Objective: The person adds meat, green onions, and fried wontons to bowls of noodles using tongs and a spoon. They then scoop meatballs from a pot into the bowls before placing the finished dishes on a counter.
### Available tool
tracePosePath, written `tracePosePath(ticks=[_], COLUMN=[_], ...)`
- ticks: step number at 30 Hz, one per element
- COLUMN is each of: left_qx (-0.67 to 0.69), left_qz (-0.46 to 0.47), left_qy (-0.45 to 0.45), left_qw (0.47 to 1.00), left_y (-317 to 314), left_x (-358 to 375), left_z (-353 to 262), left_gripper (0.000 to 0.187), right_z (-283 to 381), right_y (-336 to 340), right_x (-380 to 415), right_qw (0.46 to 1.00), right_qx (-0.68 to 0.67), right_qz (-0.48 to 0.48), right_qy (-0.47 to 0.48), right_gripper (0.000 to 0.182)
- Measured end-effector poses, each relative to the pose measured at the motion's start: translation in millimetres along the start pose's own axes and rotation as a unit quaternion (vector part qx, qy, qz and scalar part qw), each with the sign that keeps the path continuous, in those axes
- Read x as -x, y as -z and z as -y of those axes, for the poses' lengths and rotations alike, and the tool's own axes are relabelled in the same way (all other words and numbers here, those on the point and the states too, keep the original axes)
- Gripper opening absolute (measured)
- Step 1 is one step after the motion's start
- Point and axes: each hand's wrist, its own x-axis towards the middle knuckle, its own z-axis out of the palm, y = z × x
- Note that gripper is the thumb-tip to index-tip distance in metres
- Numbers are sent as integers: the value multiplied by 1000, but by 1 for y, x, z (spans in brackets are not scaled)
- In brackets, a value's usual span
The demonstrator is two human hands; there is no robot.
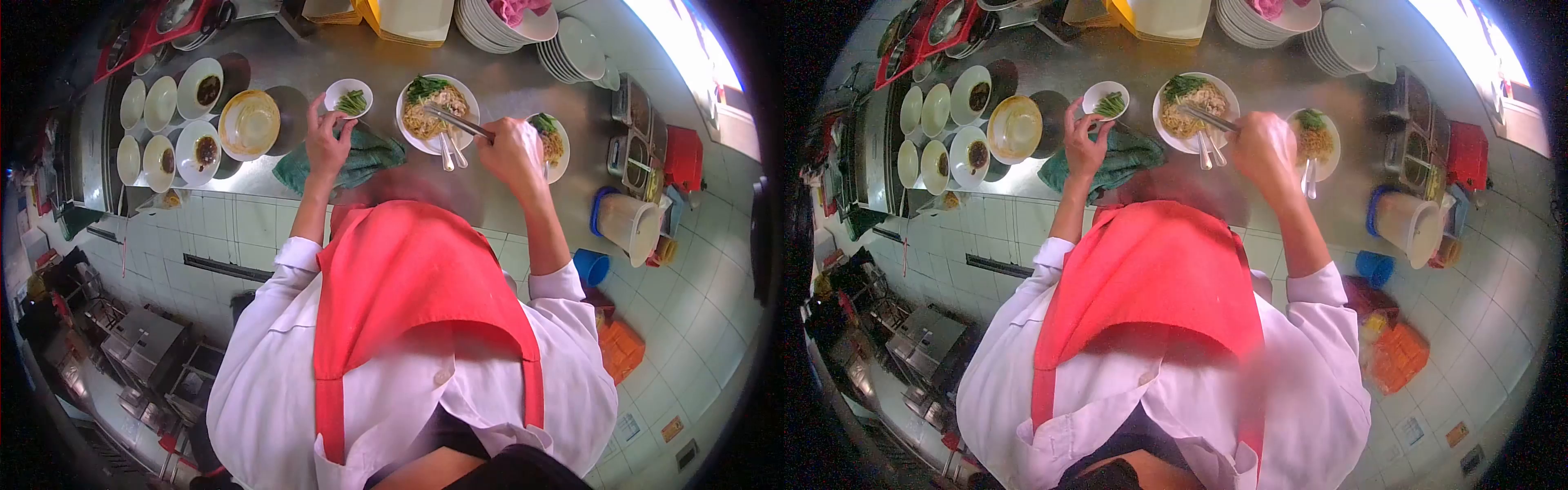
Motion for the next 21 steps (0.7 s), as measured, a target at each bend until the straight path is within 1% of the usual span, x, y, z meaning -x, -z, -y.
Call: tracePosePath(ticks=[3,5,7,9,11,13,14,15,16,17,19,20,21], left_qx=[2,0,-25,-31,-94,-77,-42,-9,-147,-147,-173,-172,-151], left_qz=[-17,-24,-64,-67,-93,-99,-108,-117,-155,-156,-188,-187,-147], left_qy=[3,5,-2,10,1,12,43,74,-16,-15,100,99,23], left_qw=[1000,1000,998,997,991,992,992,990,977,977,962,962,977], left_y=[3,5,6,7,8,6,3,1,6,8,8,2,-5], left_x=[-4,-6,-12,-18,-24,-33,-37,-40,-47,-50,-52,-51,-51], left_z=[5,11,18,26,33,38,43,46,40,30,-3,-9,-15], left_gripper=[19,18,19,19,20,23,25,27,30,30,27,27,25], right_z=[1,-6,-16,-20,-22,-24,-27,-32,-36,-37,-31,-25,-15], right_y=[3,15,23,29,31,28,22,10,0,-9,-30,-42,-55], right_x=[6,8,8,12,15,17,17,17,16,14,10,8,6], right_qw=[1000,997,998,995,996,994,994,991,987,988,963,963,946], right_qx=[-16,-64,-57,-79,-66,-70,-69,-90,-110,-110,-234,-234,-283], right_qz=[3,-19,-9,-38,-37,-29,-29,-50,-71,-71,-65,-66,-88], right_qy=[7,-27,-38,-49,-49,-77,-77,-83,-89,-88,-117,-119,-128], right_gripper=[19,19,22,24,24,28,28,31,36,36,38,38,35])
